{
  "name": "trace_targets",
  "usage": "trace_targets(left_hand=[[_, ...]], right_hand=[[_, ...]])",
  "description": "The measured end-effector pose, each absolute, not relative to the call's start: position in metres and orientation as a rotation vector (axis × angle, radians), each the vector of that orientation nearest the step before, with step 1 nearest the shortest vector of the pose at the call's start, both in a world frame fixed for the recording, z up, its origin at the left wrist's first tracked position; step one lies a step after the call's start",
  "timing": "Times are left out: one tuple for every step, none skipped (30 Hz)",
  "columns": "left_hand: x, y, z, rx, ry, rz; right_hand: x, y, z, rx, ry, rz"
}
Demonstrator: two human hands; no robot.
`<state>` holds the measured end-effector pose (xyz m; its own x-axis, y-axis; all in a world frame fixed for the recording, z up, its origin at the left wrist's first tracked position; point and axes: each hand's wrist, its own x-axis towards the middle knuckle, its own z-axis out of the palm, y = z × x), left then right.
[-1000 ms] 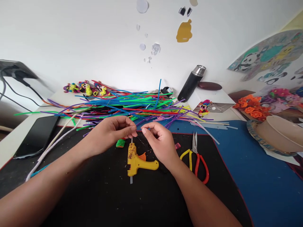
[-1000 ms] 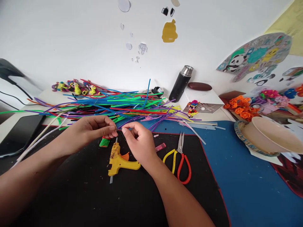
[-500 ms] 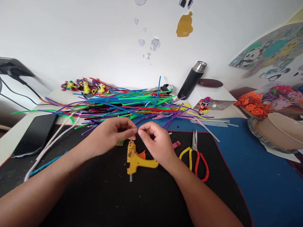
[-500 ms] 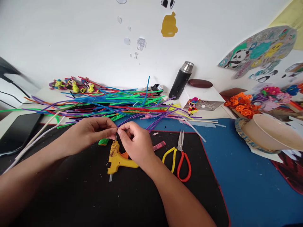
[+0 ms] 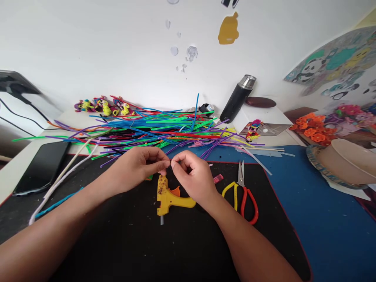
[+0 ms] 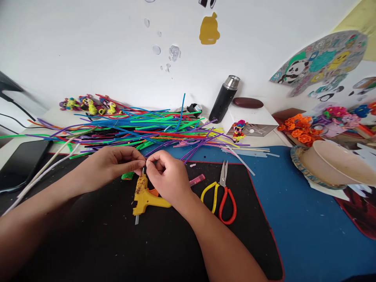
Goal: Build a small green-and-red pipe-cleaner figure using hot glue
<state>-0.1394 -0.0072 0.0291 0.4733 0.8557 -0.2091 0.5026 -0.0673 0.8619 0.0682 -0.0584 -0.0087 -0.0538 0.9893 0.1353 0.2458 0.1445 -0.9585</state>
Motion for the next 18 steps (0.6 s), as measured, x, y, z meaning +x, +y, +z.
trace_targets(left_hand=[[-0.140, -0.006, 0.030, 1.729, 1.169, 0.440], [-0.140, -0.006, 0.031, 1.733, 1.169, 0.443], [-0.140, -0.005, 0.032, 1.731, 1.169, 0.452], [-0.140, -0.004, 0.033, 1.722, 1.169, 0.465], [-0.140, -0.003, 0.034, 1.707, 1.167, 0.480], [-0.140, -0.002, 0.034, 1.689, 1.161, 0.491], [-0.141, -0.002, 0.034, 1.673, 1.154, 0.500], [-0.141, -0.001, 0.034, 1.660, 1.146, 0.507], [-0.141, -0.001, 0.034, 1.654, 1.135, 0.512], [-0.140, -0.001, 0.033, 1.654, 1.124, 0.517], [-0.140, -0.002, 0.033, 1.661, 1.111, 0.526], [-0.140, -0.003, 0.032, 1.680, 1.102, 0.539], [-0.140, -0.004, 0.032, 1.711, 1.098, 0.556], [-0.139, -0.006, 0.031, 1.752, 1.099, 0.576], [-0.139, -0.007, 0.031, 1.801, 1.106, 0.597], [-0.138, -0.009, 0.031, 1.850, 1.118, 0.619], [-0.138, -0.011, 0.030, 1.894, 1.129, 0.634], [-0.137, -0.012, 0.029, 1.929, 1.138, 0.645]], right_hand=[[0.068, -0.058, -0.008, -1.262, -1.465, 1.021], [0.069, -0.058, -0.008, -1.259, -1.445, 1.041], [0.069, -0.057, -0.008, -1.253, -1.425, 1.058], [0.069, -0.057, -0.008, -1.243, -1.405, 1.072], [0.069, -0.056, -0.008, -1.230, -1.386, 1.085], [0.069, -0.056, -0.008, -1.217, -1.370, 1.098], [0.069, -0.055, -0.008, -1.206, -1.355, 1.113], [0.069, -0.055, -0.008, -1.197, -1.342, 1.128], [0.070, -0.055, -0.008, -1.190, -1.329, 1.143], [0.070, -0.055, -0.008, -1.186, -1.319, 1.155], [0.070, -0.054, -0.008, -1.184, -1.311, 1.165], [0.069, -0.054, -0.008, -1.182, -1.305, 1.172], [0.069, -0.054, -0.008, -1.182, -1.297, 1.175], [0.069, -0.054, -0.008, -1.182, -1.289, 1.177], [0.069, -0.054, -0.008, -1.182, -1.282, 1.181], [0.069, -0.054, -0.008, -1.183, -1.276, 1.185], [0.068, -0.055, -0.008, -1.183, -1.272, 1.191], [0.068, -0.055, -0.008, -1.182, -1.269, 1.196]])
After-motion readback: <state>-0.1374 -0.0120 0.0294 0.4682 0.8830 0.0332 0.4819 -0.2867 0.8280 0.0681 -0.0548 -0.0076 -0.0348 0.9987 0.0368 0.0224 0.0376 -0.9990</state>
